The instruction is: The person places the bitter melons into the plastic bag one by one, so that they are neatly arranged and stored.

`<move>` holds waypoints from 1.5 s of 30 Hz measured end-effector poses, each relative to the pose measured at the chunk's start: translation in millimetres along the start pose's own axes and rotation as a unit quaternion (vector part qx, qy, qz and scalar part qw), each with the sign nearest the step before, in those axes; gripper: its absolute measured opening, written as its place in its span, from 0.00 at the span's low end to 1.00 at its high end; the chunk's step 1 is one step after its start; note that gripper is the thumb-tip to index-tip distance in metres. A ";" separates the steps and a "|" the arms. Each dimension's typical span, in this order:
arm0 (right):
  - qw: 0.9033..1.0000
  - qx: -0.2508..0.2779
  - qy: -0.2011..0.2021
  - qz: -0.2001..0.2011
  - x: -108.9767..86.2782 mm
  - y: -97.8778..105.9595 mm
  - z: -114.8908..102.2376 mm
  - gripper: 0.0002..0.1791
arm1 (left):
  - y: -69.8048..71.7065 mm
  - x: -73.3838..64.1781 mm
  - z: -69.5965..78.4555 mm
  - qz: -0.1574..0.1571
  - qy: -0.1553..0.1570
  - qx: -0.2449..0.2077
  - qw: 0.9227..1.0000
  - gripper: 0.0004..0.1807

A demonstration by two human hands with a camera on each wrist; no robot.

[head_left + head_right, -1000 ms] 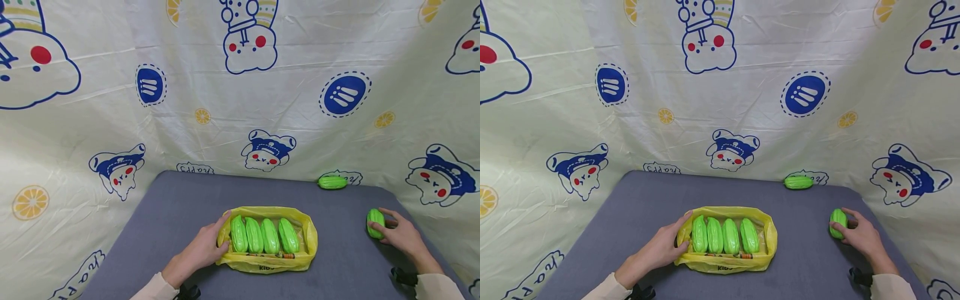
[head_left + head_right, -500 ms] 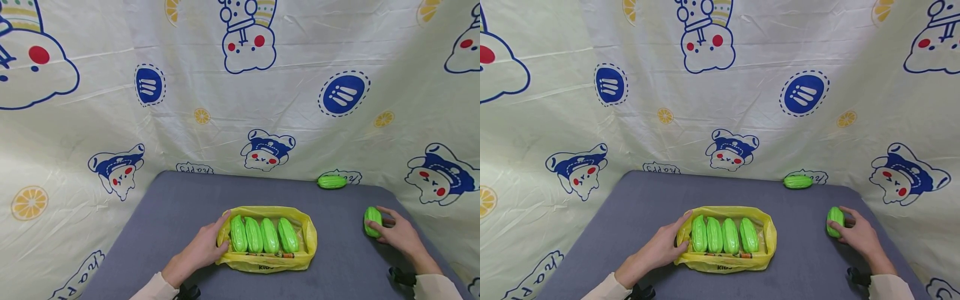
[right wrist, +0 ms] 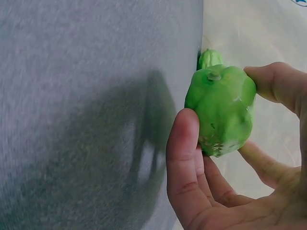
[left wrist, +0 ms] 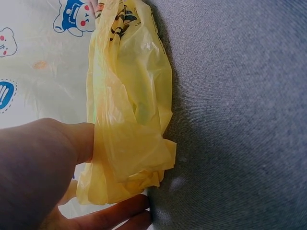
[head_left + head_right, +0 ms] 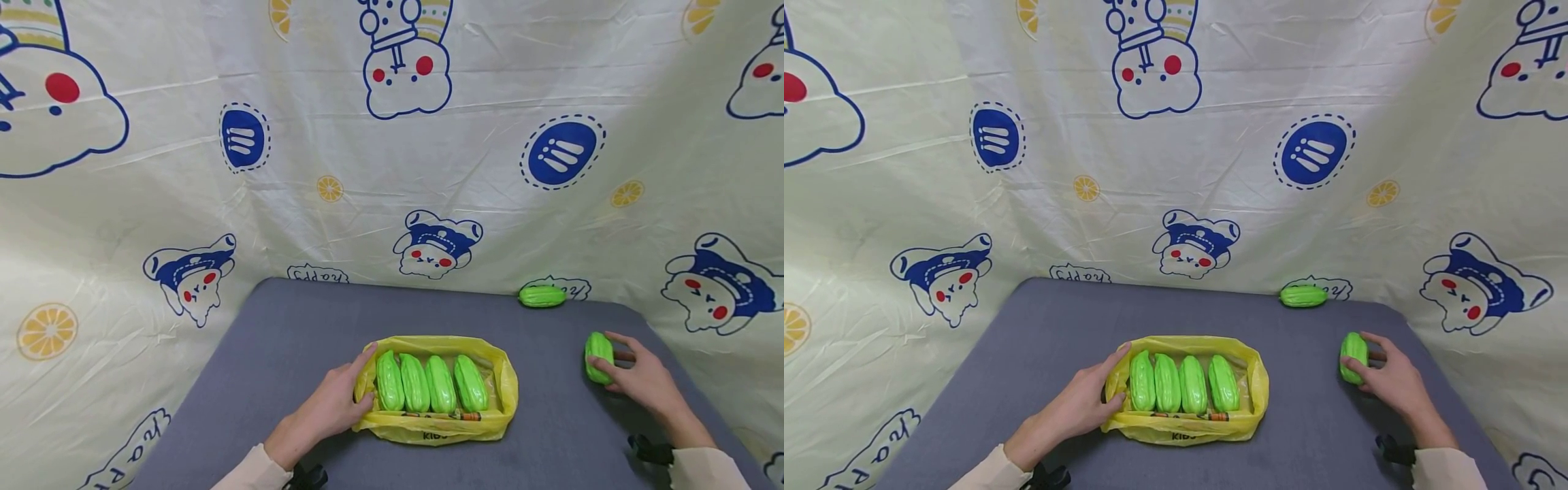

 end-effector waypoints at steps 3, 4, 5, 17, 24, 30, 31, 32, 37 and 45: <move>1.000 -0.002 0.002 -0.002 -2.0 -2.1 -4.2 0.58 | 0.6 0.0 0.3 0.001 0.000 0.001 1.000 0.50; 1.000 -0.002 0.002 -0.002 -2.5 -2.7 -5.3 0.58 | 0.8 0.0 0.3 0.001 0.000 0.000 1.000 0.50; 1.000 -0.001 0.001 -0.002 -3.1 -3.3 -6.4 0.59 | 1.0 0.0 0.2 0.000 0.000 -0.001 1.000 0.50; 1.000 0.004 0.025 -0.009 -13.3 -10.9 -23.3 0.57 | 1.9 -0.8 1.9 0.008 -0.005 0.006 1.000 0.49; 0.999 0.004 0.035 -0.009 -19.7 -13.9 -35.5 0.56 | 2.5 -1.1 2.3 0.007 -0.003 0.004 1.000 0.49; 0.999 -0.002 0.047 0.001 -24.3 -15.6 -45.1 0.55 | 2.3 -0.5 1.8 -0.002 0.000 -0.002 1.000 0.50; 0.999 -0.002 0.049 0.001 -25.0 -16.4 -46.9 0.55 | 2.4 -0.4 1.5 -0.002 0.000 -0.003 1.000 0.50; 0.999 -0.002 0.051 0.002 -25.5 -17.1 -48.4 0.55 | 2.4 -0.4 1.4 -0.002 0.000 -0.002 1.000 0.50; 0.998 0.002 0.060 0.003 -29.0 -21.9 -55.8 0.55 | 2.2 -0.6 0.9 0.001 -0.002 0.001 1.000 0.50; 0.998 0.006 0.067 0.001 -34.7 -29.2 -67.8 0.55 | -0.3 0.0 -1.3 -0.007 0.000 -0.005 1.000 0.50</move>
Point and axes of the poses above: each hand's wrist, its own x-axis towards the middle knuckle, its own y-axis out of the back of the hand, z = x × y, the point moved 7 cm from there along x, towards the middle knuckle, and after that the axes turned 7 degrees about x, right-handed, at the moved point
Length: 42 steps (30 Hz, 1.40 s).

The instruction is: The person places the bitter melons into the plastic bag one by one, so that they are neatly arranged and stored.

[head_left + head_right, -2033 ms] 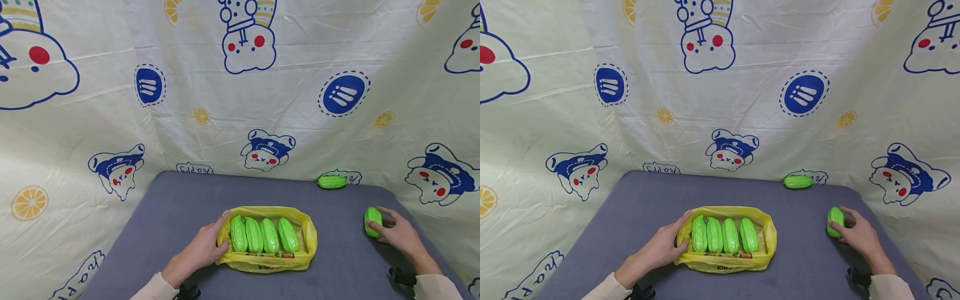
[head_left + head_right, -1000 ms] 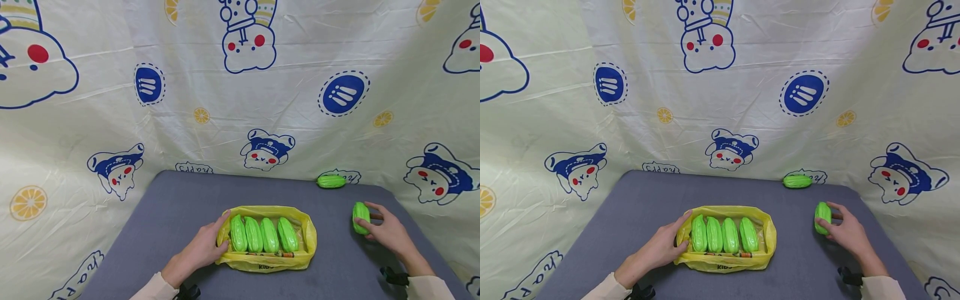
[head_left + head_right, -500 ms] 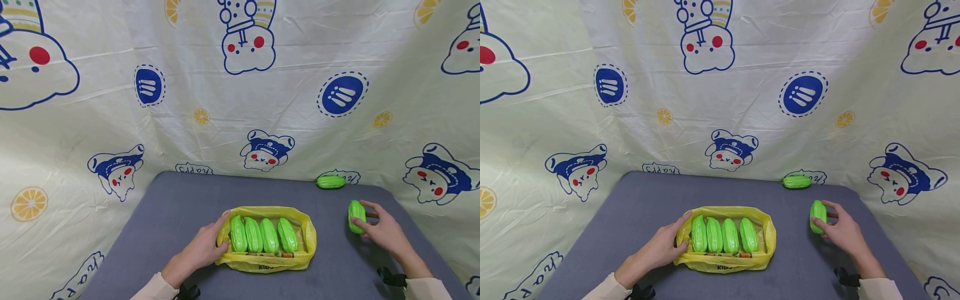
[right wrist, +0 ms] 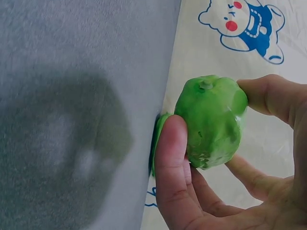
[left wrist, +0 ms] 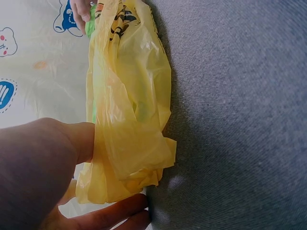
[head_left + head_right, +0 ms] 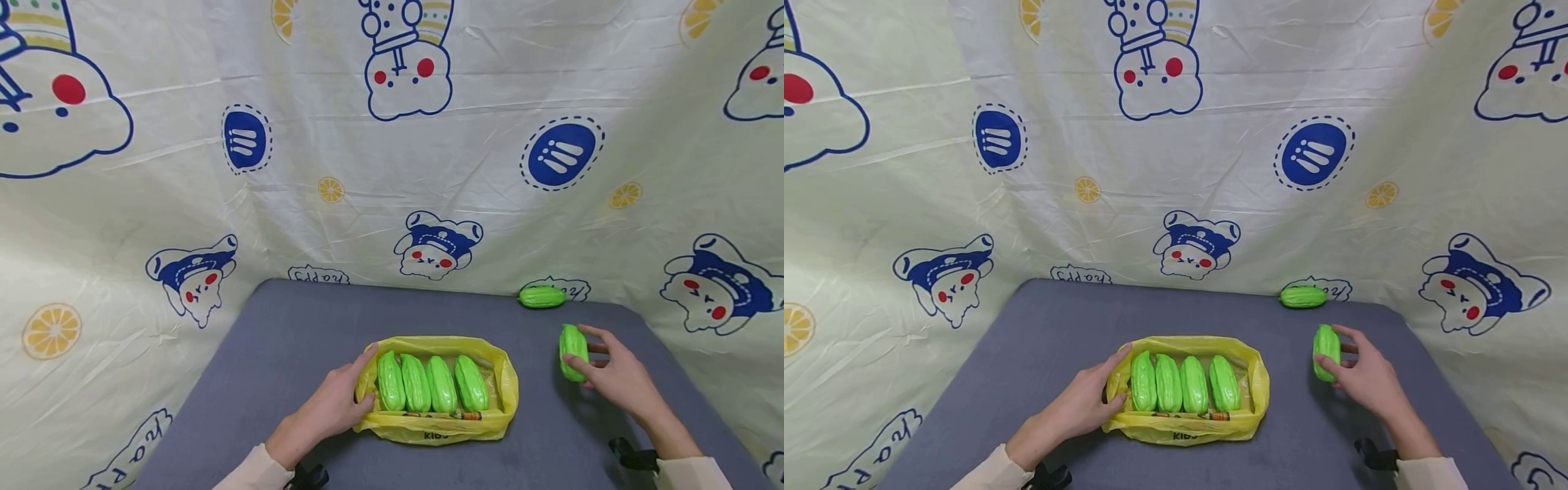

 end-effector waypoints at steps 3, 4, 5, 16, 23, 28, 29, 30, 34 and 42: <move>1.000 0.002 0.005 -0.003 -2.3 -1.5 -4.4 0.54 | -0.2 1.3 0.4 0.000 -0.001 0.000 1.000 0.50; 1.000 0.002 0.008 -0.003 -2.9 -2.0 -5.7 0.54 | -0.1 1.7 0.7 -0.001 -0.001 0.001 1.000 0.50; 1.000 0.001 0.010 -0.003 -3.6 -2.4 -7.0 0.54 | 0.3 2.2 1.1 0.000 -0.002 0.002 1.000 0.50; 1.000 -0.001 0.011 -0.007 -12.3 -11.8 -23.7 0.52 | 2.9 -0.6 1.1 0.001 0.000 0.004 1.000 0.50; 1.000 -0.006 0.024 -0.005 -16.9 -16.2 -37.5 0.52 | 2.2 0.4 1.6 -0.001 0.001 0.006 1.000 0.50; 0.999 -0.005 0.033 -0.006 -22.1 -21.2 -48.0 0.52 | 2.1 1.3 1.1 0.000 0.001 0.004 1.000 0.51; 0.999 -0.005 0.034 -0.008 -23.4 -21.9 -50.2 0.52 | 2.0 1.3 1.2 0.000 0.001 0.005 1.000 0.50; 0.999 -0.004 0.035 -0.009 -24.6 -22.7 -52.0 0.51 | 2.1 1.3 1.2 0.001 0.001 0.005 1.000 0.50; 0.999 -0.004 0.036 -0.012 -29.2 -24.7 -59.1 0.52 | 2.0 0.9 2.4 0.000 0.001 0.006 1.000 0.50; 0.999 -0.003 0.045 -0.018 -37.7 -29.9 -75.2 0.53 | 1.8 1.0 1.5 0.000 0.001 0.002 1.000 0.50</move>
Point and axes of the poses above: each hand's wrist, its own x-axis towards the middle knuckle, its own y-axis out of the back of the hand, z = x × y, the point moved 7 cm from there along x, towards the middle knuckle, and after that the axes turned 7 degrees about x, right-handed, at the moved point
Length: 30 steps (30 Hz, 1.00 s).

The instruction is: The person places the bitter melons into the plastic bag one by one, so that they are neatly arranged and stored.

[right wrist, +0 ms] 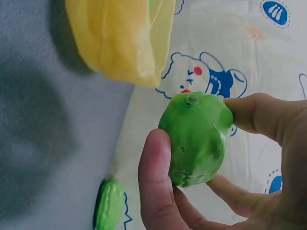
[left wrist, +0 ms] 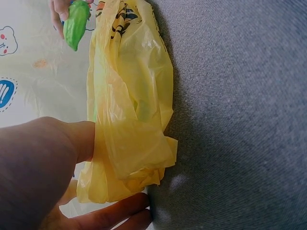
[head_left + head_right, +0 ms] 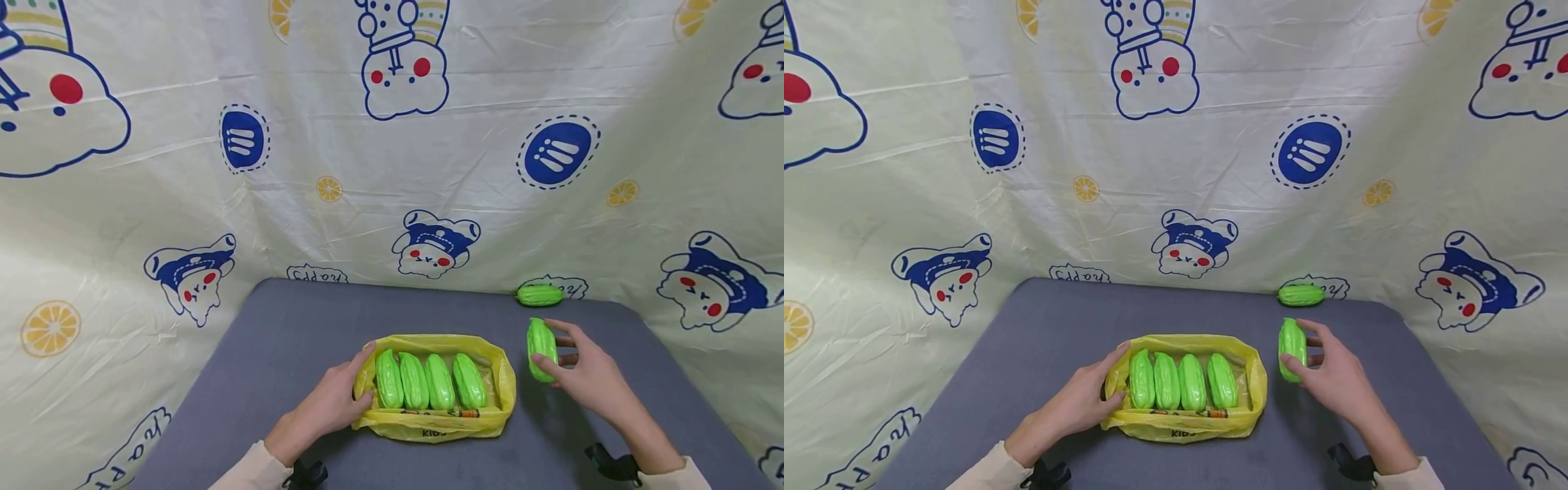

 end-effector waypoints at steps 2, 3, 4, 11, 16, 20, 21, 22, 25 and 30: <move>1.000 0.001 0.002 -0.002 -1.8 -2.0 -3.7 0.53 | -0.5 0.0 -0.2 -0.001 0.000 -0.002 1.000 0.50; 1.000 0.000 0.003 -0.003 -2.5 -2.9 -5.5 0.53 | -0.8 0.0 -0.2 -0.001 0.000 -0.002 1.000 0.50; 1.000 -0.001 0.004 -0.004 -3.2 -3.8 -7.2 0.53 | -1.4 -0.1 -0.3 -0.003 0.002 -0.001 1.000 0.50; 1.000 0.002 0.014 -0.005 -7.4 -9.0 -17.6 0.52 | -1.1 0.4 0.1 0.002 0.000 0.000 1.000 0.51; 1.000 0.007 0.016 -0.014 -10.3 -13.8 -23.5 0.51 | -0.5 0.2 1.0 0.005 0.001 0.003 1.000 0.51; 1.000 0.010 0.020 -0.022 -11.0 -20.4 -28.9 0.50 | 0.6 0.4 0.3 0.008 0.001 0.004 1.000 0.50; 0.999 0.010 0.021 -0.023 -10.9 -22.2 -30.3 0.49 | 0.5 0.5 0.1 0.007 0.002 0.003 1.000 0.50; 0.999 0.009 0.022 -0.024 -10.9 -23.9 -31.6 0.49 | 0.5 0.4 -0.1 0.008 0.002 0.005 1.000 0.50; 0.999 0.009 0.025 -0.029 -11.8 -28.8 -36.1 0.48 | -0.2 -0.3 -0.5 0.007 0.005 0.006 1.000 0.51; 0.999 0.007 0.032 -0.033 -13.7 -37.4 -42.1 0.47 | -0.5 -1.1 -0.9 0.007 0.003 0.004 1.000 0.51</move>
Point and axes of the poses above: each hand's wrist, its own x-axis towards the middle knuckle, its own y-axis out of the back of the hand, z = x × y, the point moved 7 cm from there along x, towards the middle knuckle, and after that the axes turned 7 degrees about x, right-handed, at the moved point
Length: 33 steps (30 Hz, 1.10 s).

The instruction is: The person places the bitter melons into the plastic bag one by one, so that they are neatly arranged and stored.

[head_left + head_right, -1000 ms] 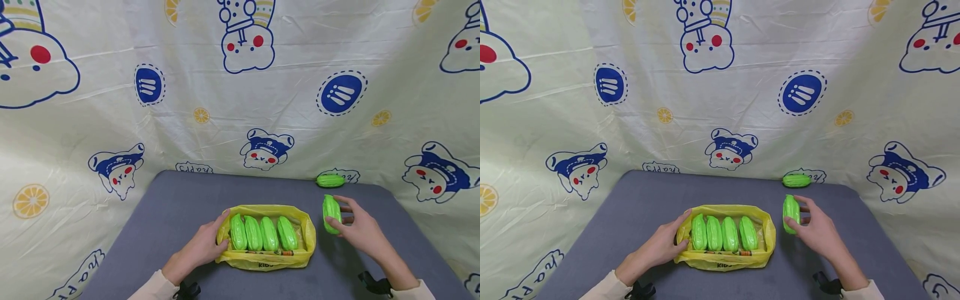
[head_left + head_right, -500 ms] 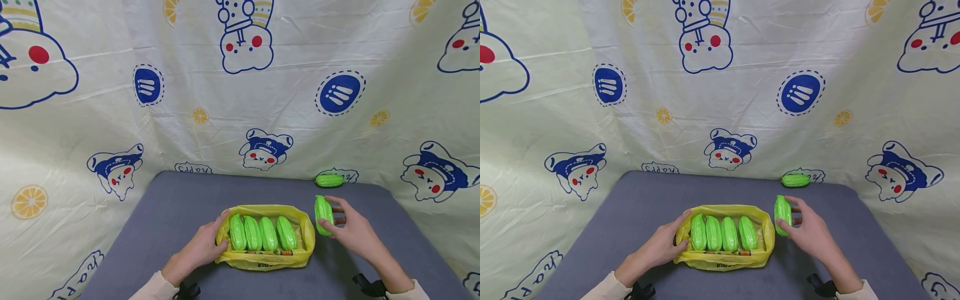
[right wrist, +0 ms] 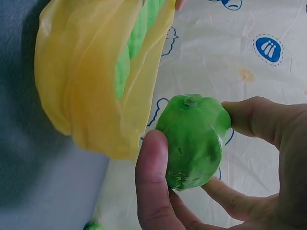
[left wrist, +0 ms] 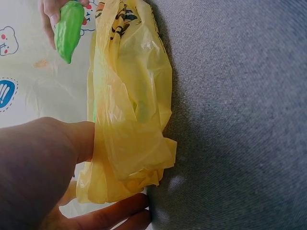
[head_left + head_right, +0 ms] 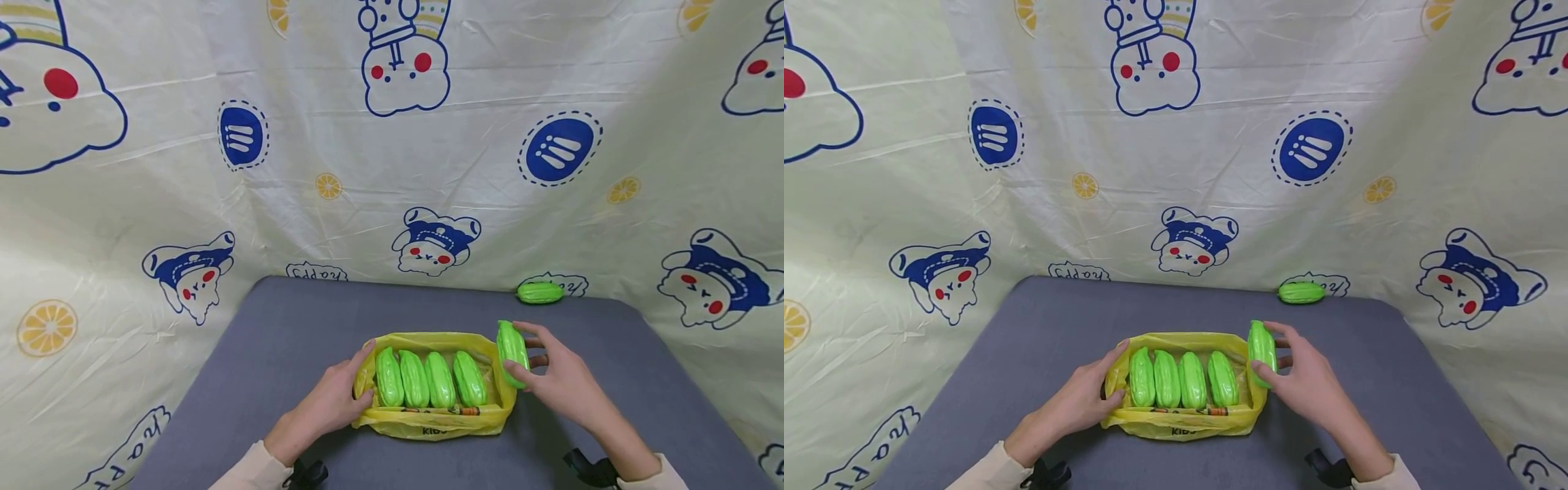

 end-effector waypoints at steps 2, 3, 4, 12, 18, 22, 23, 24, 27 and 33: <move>1.000 0.003 0.003 -0.002 -0.2 -3.1 -2.1 0.47 | -0.2 0.0 -0.2 0.000 0.000 0.000 1.000 0.51; 1.000 0.004 0.005 -0.004 -0.4 -4.8 -3.3 0.47 | -0.4 0.1 -0.3 0.000 0.000 0.000 1.000 0.51; 1.000 0.005 0.008 -0.005 -0.8 -5.9 -4.8 0.47 | -0.4 0.1 -0.2 0.000 0.001 -0.001 1.000 0.51; 1.000 -0.009 0.018 -0.013 0.6 -14.6 -13.5 0.46 | 2.7 -0.6 2.9 0.005 -0.003 -0.003 1.000 0.51; 0.999 -0.008 0.028 -0.018 0.3 -21.8 -18.8 0.46 | 2.5 -0.8 2.4 0.007 -0.006 -0.004 1.000 0.51; 0.999 -0.007 0.031 -0.023 0.5 -27.1 -22.4 0.45 | 0.6 -0.5 0.9 0.002 -0.003 -0.003 1.000 0.51; 0.999 -0.007 0.029 -0.024 0.7 -28.6 -22.9 0.45 | 0.0 -0.5 0.5 0.001 -0.002 -0.004 1.000 0.51; 0.999 -0.005 0.028 -0.026 0.9 -30.2 -23.5 0.45 | -0.5 -0.5 0.3 -0.001 -0.001 -0.004 1.000 0.51; 0.999 -0.002 0.028 -0.029 1.2 -34.8 -25.6 0.45 | -0.9 -0.5 -0.3 -0.001 -0.002 -0.004 1.000 0.51; 0.999 0.006 0.030 -0.037 1.7 -42.5 -31.5 0.45 | 0.0 -0.5 0.2 0.000 -0.002 -0.003 1.000 0.51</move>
Point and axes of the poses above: each hand's wrist, its own x-axis towards the middle knuckle, its own y-axis out of the back of the hand, z = x × y, the point moved 7 cm from there along x, towards the middle knuckle, and after that the axes turned 7 degrees about x, right-handed, at the moved point
